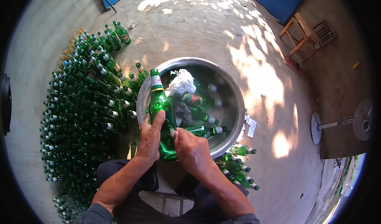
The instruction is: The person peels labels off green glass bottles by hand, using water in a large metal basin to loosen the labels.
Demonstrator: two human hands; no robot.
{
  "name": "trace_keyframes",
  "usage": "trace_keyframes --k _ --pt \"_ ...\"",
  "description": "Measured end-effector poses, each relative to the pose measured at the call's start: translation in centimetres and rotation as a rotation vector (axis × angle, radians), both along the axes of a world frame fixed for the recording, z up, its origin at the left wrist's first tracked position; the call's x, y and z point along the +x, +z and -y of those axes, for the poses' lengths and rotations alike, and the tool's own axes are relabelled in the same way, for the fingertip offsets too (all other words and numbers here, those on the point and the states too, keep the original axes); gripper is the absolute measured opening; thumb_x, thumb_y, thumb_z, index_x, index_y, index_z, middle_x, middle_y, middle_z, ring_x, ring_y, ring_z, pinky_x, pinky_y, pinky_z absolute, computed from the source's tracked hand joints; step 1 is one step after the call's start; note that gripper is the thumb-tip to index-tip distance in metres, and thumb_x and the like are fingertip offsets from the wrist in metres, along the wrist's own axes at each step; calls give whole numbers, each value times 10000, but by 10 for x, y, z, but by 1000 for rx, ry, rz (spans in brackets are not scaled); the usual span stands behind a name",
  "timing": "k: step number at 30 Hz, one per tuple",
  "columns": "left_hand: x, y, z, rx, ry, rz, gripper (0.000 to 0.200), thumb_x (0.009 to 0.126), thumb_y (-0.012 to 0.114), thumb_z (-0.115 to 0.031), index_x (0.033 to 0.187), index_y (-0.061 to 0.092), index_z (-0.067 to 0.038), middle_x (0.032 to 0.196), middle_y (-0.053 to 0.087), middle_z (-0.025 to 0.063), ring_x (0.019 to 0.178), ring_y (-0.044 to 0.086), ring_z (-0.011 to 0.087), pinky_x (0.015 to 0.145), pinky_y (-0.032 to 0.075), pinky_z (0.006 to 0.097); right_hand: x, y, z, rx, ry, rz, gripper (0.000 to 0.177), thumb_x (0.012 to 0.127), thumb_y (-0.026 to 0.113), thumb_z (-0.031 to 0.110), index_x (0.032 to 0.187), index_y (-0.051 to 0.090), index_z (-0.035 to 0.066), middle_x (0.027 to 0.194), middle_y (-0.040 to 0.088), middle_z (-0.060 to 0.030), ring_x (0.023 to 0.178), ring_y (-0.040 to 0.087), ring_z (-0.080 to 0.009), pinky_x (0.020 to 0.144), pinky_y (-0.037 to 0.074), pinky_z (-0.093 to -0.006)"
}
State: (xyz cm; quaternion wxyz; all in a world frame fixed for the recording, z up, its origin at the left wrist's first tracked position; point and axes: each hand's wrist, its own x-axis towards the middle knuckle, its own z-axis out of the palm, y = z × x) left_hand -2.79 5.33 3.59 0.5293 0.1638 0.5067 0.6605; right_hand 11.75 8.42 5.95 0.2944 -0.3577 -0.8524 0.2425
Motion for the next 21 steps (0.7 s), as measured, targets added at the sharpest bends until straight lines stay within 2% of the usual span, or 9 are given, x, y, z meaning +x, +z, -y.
trace_keyframes --k 3,5,8,12,18,20,21 --pt "-1 -4 -2 -5 53 -57 509 1005 677 -367 1357 525 -32 1110 596 16 954 541 84 857 462 269 2 5 -2 -9 -26 -20 124 911 719 75 994 682 -10 828 705 -169 696 704 -339 603 563 -408" --pt "-2 0 -3 6 56 -2 471 1005 676 -360 1324 548 -39 1087 589 2 923 535 75 831 461 261 2 10 -2 119 -90 -6 156 867 771 87 980 696 10 849 712 -134 690 712 -294 599 556 -379" --pt "-2 -7 -6 43 79 -4 469 1005 676 -365 1321 549 -43 1092 588 0 910 529 78 811 457 254 2 11 -1 104 -52 -16 187 830 807 96 968 705 22 875 715 -113 693 715 -262 599 551 -359" --pt "-3 -13 -5 43 78 -28 467 1000 684 -363 1315 552 -44 1083 586 -1 891 525 74 785 451 244 0 10 1 60 -25 -21 172 833 796 83 966 706 19 881 711 -122 708 714 -277 607 555 -365" --pt "1 2 -2 30 90 -38 482 989 704 -356 1314 551 -35 1069 588 3 880 525 77 771 447 239 -4 10 3 78 -44 -30 112 848 757 35 945 705 16 864 703 -128 735 708 -298 622 561 -381" --pt "0 -1 -2 19 111 -149 355 1010 671 -337 1203 576 -55 1010 626 7 844 600 77 729 519 254 -6 8 5 91 -62 -4 94 852 744 24 934 699 9 854 698 -139 736 706 -307 630 561 -389" --pt "0 -2 -1 19 110 -148 355 1010 671 -337 1203 576 -55 1010 626 7 844 600 77 729 519 254 -6 6 4 92 -62 -4 94 852 744 24 934 699 9 854 698 -139 736 706 -307 630 561 -389"
